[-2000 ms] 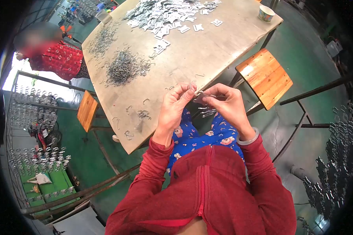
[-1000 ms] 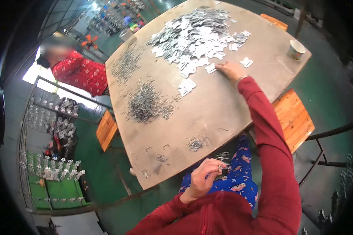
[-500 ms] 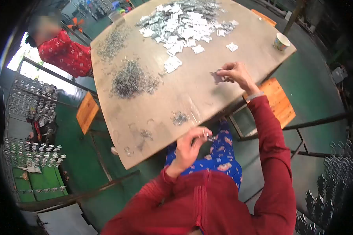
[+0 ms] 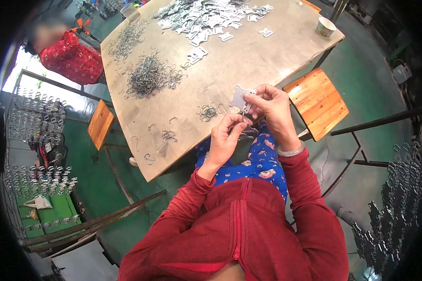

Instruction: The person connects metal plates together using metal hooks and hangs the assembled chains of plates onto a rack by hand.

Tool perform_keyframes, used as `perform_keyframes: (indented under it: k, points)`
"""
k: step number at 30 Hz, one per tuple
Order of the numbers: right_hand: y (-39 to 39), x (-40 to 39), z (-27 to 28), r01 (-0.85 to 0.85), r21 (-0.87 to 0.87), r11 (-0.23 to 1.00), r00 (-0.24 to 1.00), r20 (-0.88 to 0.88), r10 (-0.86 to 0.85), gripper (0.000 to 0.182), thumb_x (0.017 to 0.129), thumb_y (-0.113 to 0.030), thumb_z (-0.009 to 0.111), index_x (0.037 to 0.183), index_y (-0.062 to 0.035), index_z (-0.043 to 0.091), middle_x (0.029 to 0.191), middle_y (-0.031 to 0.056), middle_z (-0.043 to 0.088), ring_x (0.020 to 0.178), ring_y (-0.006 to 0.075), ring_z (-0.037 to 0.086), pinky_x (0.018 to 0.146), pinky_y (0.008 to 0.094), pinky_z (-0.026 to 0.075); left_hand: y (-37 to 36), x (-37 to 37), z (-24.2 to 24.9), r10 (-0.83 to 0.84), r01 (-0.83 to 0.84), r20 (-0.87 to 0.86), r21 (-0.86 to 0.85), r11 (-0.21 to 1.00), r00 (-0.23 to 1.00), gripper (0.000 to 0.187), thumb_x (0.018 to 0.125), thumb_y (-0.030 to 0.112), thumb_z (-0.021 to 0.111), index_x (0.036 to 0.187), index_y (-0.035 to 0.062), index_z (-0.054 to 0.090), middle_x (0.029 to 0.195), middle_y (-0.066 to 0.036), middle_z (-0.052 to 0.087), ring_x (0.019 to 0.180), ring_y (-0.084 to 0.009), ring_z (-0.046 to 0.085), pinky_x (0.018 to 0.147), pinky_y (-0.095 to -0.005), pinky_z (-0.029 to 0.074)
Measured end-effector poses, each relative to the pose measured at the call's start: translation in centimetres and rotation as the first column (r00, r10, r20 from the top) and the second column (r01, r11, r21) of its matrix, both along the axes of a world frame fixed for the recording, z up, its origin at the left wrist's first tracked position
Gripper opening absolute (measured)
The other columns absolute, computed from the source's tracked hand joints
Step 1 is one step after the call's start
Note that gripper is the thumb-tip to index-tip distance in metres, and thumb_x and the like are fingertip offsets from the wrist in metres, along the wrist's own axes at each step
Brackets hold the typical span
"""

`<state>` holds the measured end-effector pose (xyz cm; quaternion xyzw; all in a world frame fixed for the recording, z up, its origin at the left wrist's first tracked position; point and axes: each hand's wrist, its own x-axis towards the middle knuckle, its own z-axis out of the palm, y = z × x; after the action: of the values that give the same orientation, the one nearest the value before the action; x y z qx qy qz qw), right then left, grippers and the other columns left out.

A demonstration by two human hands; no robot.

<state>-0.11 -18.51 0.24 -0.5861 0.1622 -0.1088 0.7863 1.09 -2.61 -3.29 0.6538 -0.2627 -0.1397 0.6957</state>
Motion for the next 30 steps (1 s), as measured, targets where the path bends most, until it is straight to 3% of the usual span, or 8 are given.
perform_keyframes:
  k: [8,12,14,16,19,22,27,30]
  points:
    - [2.0,-1.5,1.8,0.131,-0.286,0.949,0.989,0.102,-0.106,0.012,0.076,-0.001,0.07,0.075,0.0004,0.059,0.062,0.0028,0.06,0.053,0.0053,0.052,0.047,0.0186,0.04,0.4,0.3,0.4,0.046,-0.058,0.163,0.072,0.996,0.985,0.009,0.086,0.007,0.058,0.091,-0.0005,0.057,0.081,-0.012,0.063,0.075,-0.0217,0.064,0.068,-0.0302,0.049]
    - [2.6,-2.4,1.8,0.107,-0.354,0.929,0.983,0.175,-0.047,0.01,0.074,0.001,0.071,0.076,0.0001,0.062,0.065,-0.0011,0.059,0.058,0.0029,0.052,0.052,0.0168,0.04,1.5,0.5,-0.3,0.042,-0.059,0.234,0.067,0.996,0.971,0.019,0.08,0.003,0.063,0.099,0.0008,0.059,0.091,-0.012,0.064,0.085,-0.0244,0.063,0.074,-0.0316,0.048]
    - [2.6,-2.4,1.8,0.12,-0.396,0.911,0.983,0.175,-0.053,0.01,0.072,0.002,0.072,0.074,-0.0004,0.063,0.065,-0.0017,0.059,0.06,0.003,0.052,0.053,0.0169,0.04,2.0,1.6,-0.7,0.12,-0.12,0.085,-0.013,0.993,0.989,0.032,0.077,0.003,0.066,0.108,0.0012,0.058,0.098,-0.012,0.064,0.089,-0.0232,0.062,0.078,-0.0313,0.048]
    - [2.5,-2.3,1.7,0.119,-0.391,0.913,0.982,0.18,-0.051,0.011,0.071,0.002,0.073,0.073,-0.0006,0.063,0.065,-0.0014,0.059,0.06,0.0033,0.052,0.053,0.0175,0.04,2.8,6.1,-2.2,0.247,-0.274,0.269,0.066,0.96,0.931,0.037,0.079,0.005,0.065,0.114,0.0022,0.057,0.104,-0.012,0.063,0.091,-0.0225,0.061,0.079,-0.0314,0.047]
    - [2.2,-1.9,1.5,0.089,-0.379,0.921,0.984,0.178,-0.022,0.011,0.071,0.003,0.073,0.071,-0.0006,0.062,0.065,-0.0005,0.059,0.059,0.0036,0.053,0.052,0.0176,0.04,4.1,16.0,-2.3,0.28,-0.433,0.46,0.271,0.86,0.843,0.02,0.082,0.011,0.06,0.1,0.0039,0.065,0.097,-0.014,0.064,0.088,-0.0289,0.059,0.074,-0.0362,0.047]
    - [1.9,-1.4,0.6,0.04,-0.316,0.948,0.988,0.156,0.01,0.012,0.071,0.003,0.073,0.072,-0.0007,0.061,0.067,-0.0005,0.06,0.059,0.0033,0.053,0.052,0.0172,0.04,5.2,26.0,-5.8,0.139,-0.591,0.762,0.36,0.722,0.633,0.016,0.08,0.005,0.058,0.093,0.0034,0.067,0.094,-0.015,0.065,0.084,-0.0305,0.062,0.074,-0.0374,0.049]
    - [1.6,-0.3,2.0,0.016,-0.283,0.959,0.994,0.111,0.016,0.012,0.071,0.001,0.074,0.072,0.0009,0.062,0.065,0.0008,0.061,0.059,0.0048,0.056,0.052,0.018,0.043,6.2,31.3,-8.0,-0.202,-0.577,0.755,0.619,0.533,0.624,0.011,0.079,0.009,0.057,0.083,0.0022,0.065,0.085,-0.017,0.062,0.084,-0.0356,0.06,0.073,-0.0434,0.048]
    - [1.0,-0.2,1.6,0.057,-0.392,0.918,0.993,0.116,-0.012,0.014,0.071,-0.003,0.075,0.071,0.0005,0.062,0.063,-0.0007,0.059,0.058,0.0036,0.054,0.052,0.0177,0.042,6.8,31.6,-8.3,-0.28,-0.645,0.815,0.575,0.504,0.507,0.012,0.079,0.006,0.051,0.081,0.0028,0.062,0.082,-0.019,0.06,0.08,-0.0368,0.06,0.069,-0.0444,0.049]
